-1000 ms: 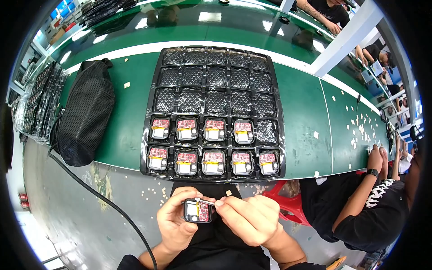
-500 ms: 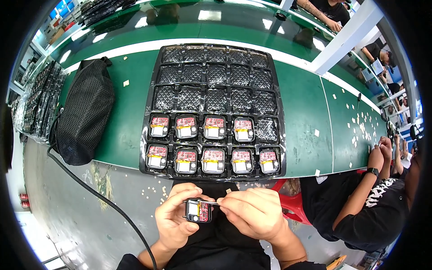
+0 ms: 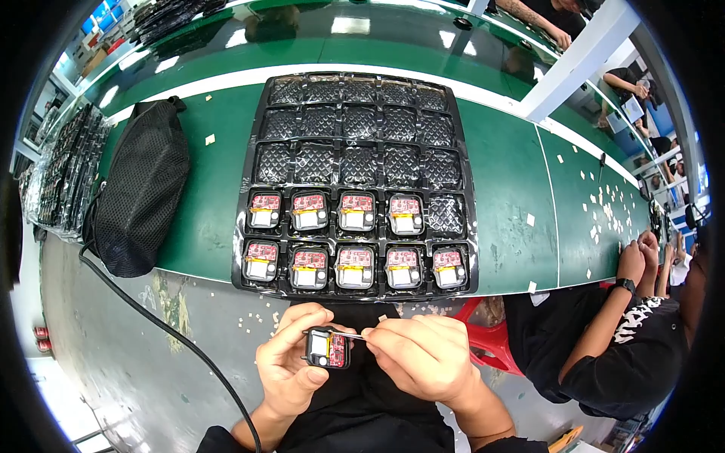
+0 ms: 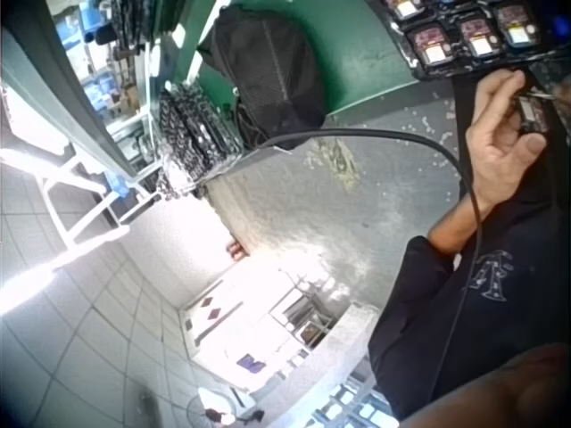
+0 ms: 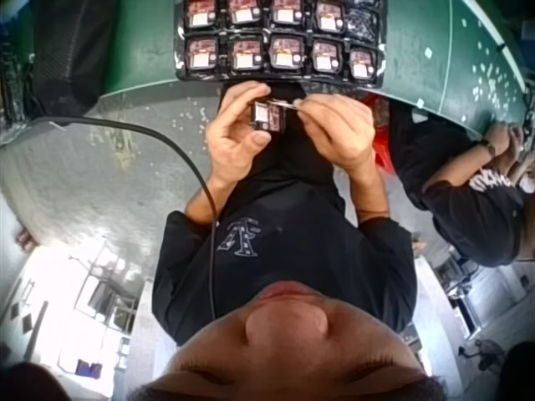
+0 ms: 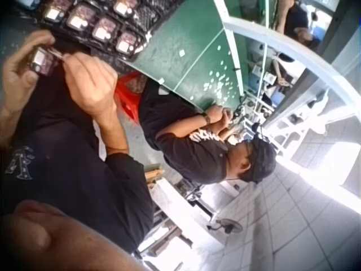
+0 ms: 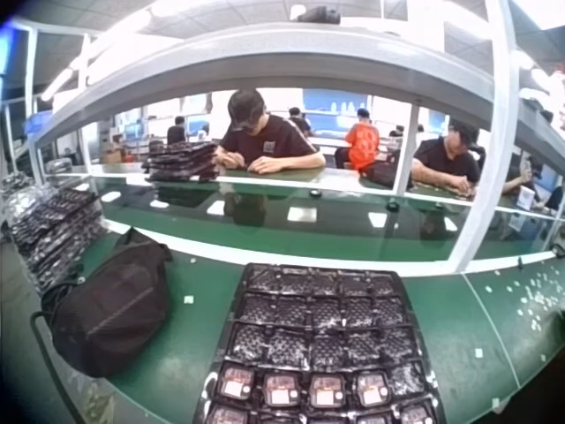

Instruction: The recorder is using tweezers to assemble small electronic components into a tray at an industrial workbench.

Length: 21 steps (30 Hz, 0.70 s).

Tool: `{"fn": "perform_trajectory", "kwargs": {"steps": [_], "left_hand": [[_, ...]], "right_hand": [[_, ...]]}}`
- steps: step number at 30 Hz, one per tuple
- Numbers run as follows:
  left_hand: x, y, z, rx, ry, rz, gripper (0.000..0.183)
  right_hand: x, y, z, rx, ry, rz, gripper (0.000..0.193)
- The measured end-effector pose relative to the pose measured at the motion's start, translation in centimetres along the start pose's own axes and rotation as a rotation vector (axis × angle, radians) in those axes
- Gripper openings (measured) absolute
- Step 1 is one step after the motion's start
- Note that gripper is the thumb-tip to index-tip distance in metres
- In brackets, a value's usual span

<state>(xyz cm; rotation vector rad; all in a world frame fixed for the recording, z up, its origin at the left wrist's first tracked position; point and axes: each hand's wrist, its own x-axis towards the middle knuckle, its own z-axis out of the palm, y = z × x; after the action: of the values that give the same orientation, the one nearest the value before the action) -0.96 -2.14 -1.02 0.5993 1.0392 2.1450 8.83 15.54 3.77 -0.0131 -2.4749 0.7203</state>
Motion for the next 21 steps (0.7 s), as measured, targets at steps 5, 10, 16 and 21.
{"fn": "perform_trajectory", "kwargs": {"steps": [5,10,16,21], "left_hand": [[0.2,0.2,-0.1,0.007,-0.022,0.016,0.062],[0.1,0.3,-0.1,0.020,-0.039,0.006,0.062],[-0.1,0.5,0.3,-0.019,0.010,-0.052,0.064],[0.0,0.4,0.8,0.003,0.071,-0.031,0.064]], "right_hand": [[-0.2,0.2,-0.4,0.034,-0.015,0.000,0.026],[-0.3,0.5,-0.2,0.064,-0.020,-0.014,0.026],[-0.7,-0.1,0.6,-0.074,0.038,-0.056,0.029],[-0.8,-0.1,0.7,-0.127,0.000,-0.083,0.030]]}}
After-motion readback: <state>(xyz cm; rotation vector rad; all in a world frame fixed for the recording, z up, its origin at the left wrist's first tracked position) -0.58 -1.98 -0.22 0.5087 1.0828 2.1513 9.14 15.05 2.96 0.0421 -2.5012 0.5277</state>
